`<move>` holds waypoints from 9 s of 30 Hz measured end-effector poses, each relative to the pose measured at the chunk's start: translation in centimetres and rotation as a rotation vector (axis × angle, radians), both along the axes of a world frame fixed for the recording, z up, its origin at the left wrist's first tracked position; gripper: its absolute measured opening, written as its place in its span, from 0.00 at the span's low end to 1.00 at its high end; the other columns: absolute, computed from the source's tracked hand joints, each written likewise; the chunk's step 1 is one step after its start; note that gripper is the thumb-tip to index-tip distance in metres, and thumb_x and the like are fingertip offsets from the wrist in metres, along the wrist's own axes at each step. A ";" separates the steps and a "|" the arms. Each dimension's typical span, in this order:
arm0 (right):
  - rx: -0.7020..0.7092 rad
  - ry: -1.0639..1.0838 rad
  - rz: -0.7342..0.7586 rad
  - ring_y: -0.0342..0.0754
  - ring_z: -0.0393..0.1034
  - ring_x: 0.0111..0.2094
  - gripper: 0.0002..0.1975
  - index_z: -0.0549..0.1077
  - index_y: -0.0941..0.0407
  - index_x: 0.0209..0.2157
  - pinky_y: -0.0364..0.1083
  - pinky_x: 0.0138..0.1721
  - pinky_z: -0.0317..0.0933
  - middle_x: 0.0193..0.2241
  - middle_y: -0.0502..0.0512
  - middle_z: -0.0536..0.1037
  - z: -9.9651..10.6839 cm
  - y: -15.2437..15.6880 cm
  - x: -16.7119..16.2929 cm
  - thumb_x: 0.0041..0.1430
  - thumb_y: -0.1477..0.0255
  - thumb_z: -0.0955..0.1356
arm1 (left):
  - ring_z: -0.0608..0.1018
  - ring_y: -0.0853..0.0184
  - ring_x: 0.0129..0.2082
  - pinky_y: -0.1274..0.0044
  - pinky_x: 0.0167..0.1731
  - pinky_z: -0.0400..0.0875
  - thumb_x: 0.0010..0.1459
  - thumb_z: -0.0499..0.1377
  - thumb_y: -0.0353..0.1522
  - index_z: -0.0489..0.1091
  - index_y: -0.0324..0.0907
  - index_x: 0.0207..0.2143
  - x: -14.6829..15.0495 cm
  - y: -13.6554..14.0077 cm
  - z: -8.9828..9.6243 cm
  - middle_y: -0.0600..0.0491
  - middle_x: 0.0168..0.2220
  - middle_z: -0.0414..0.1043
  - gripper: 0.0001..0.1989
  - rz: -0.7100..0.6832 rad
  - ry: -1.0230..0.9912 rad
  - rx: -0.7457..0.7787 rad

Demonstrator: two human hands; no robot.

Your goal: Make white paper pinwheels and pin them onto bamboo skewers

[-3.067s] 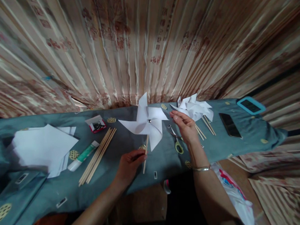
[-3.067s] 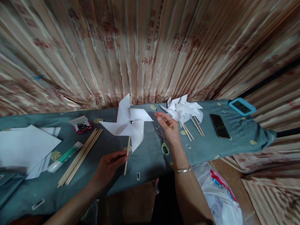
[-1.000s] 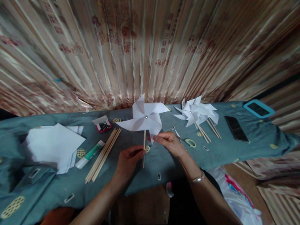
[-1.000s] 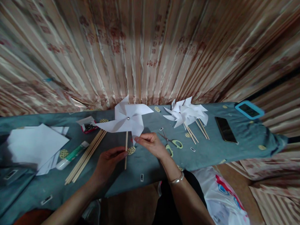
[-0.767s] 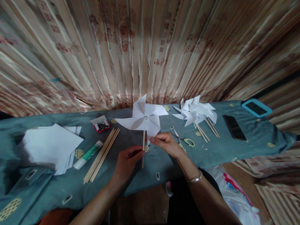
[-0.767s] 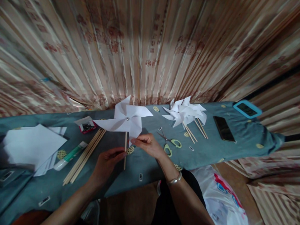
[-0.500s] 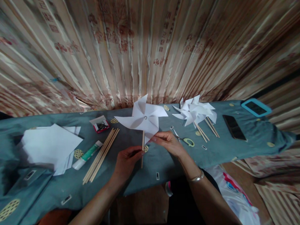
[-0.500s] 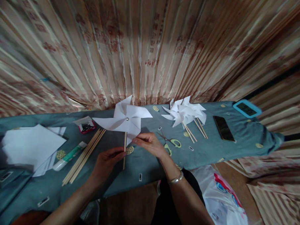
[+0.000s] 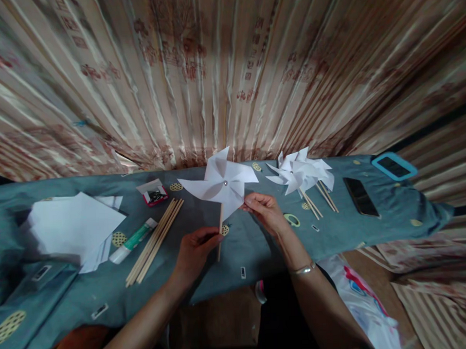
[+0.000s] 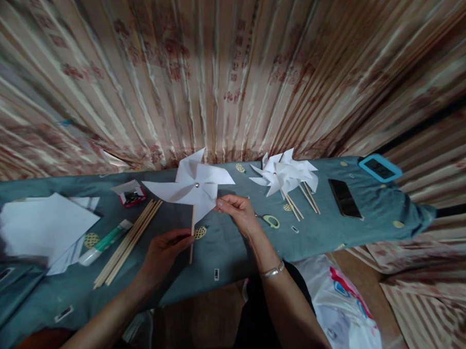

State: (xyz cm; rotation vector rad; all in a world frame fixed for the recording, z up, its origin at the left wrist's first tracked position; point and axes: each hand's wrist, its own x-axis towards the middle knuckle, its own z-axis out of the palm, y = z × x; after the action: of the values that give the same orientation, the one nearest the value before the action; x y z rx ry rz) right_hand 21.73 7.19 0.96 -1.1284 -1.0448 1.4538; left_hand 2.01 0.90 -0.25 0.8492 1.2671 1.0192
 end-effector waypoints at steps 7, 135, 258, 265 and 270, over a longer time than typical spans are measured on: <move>-0.026 0.003 -0.018 0.42 0.69 0.24 0.18 0.80 0.53 0.22 0.43 0.31 0.63 0.21 0.48 0.79 0.4 -0.1 -0.2 0.34 0.55 0.80 | 0.79 0.61 0.32 0.72 0.38 0.72 0.38 0.70 0.37 0.81 0.42 0.27 0.0 0.0 -0.1 0.50 0.29 0.81 0.11 0.004 0.013 0.012; -0.038 0.086 -0.052 0.40 0.67 0.22 0.20 0.81 0.53 0.32 0.40 0.27 0.64 0.21 0.46 0.77 0.7 0.2 0.7 0.38 0.57 0.80 | 0.79 0.61 0.32 0.73 0.37 0.72 0.36 0.72 0.37 0.81 0.41 0.27 -0.2 0.1 0.2 0.50 0.29 0.81 0.13 -0.032 -0.014 -0.047; 0.169 -0.116 -0.369 0.47 0.75 0.38 0.19 0.80 0.52 0.37 0.47 0.43 0.67 0.36 0.53 0.83 0.1 0.6 2.3 0.43 0.59 0.78 | 0.78 0.64 0.32 0.74 0.38 0.71 0.37 0.72 0.36 0.82 0.41 0.29 -0.1 -0.3 0.1 0.51 0.30 0.81 0.13 -0.151 -0.138 -0.117; 0.102 -0.106 -0.308 0.43 0.71 0.29 0.16 0.82 0.51 0.33 0.44 0.35 0.66 0.28 0.49 0.82 0.1 0.2 1.7 0.40 0.61 0.78 | 0.76 0.66 0.29 0.74 0.36 0.70 0.38 0.72 0.36 0.81 0.40 0.27 -0.2 -0.2 0.1 0.52 0.27 0.79 0.12 -0.138 -0.106 -0.082; 0.096 -0.094 -0.287 0.42 0.69 0.26 0.15 0.82 0.52 0.32 0.43 0.31 0.64 0.24 0.48 0.80 0.0 0.0 1.6 0.40 0.62 0.78 | 0.77 0.65 0.30 0.74 0.38 0.71 0.36 0.73 0.36 0.81 0.41 0.26 -0.1 -0.1 0.2 0.51 0.28 0.80 0.12 -0.088 -0.088 -0.080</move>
State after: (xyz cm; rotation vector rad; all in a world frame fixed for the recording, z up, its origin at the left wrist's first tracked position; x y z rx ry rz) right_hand 23.36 7.15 0.96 -1.2316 -0.9612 1.1226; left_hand 1.90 0.81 -0.09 0.7838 1.1775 0.9202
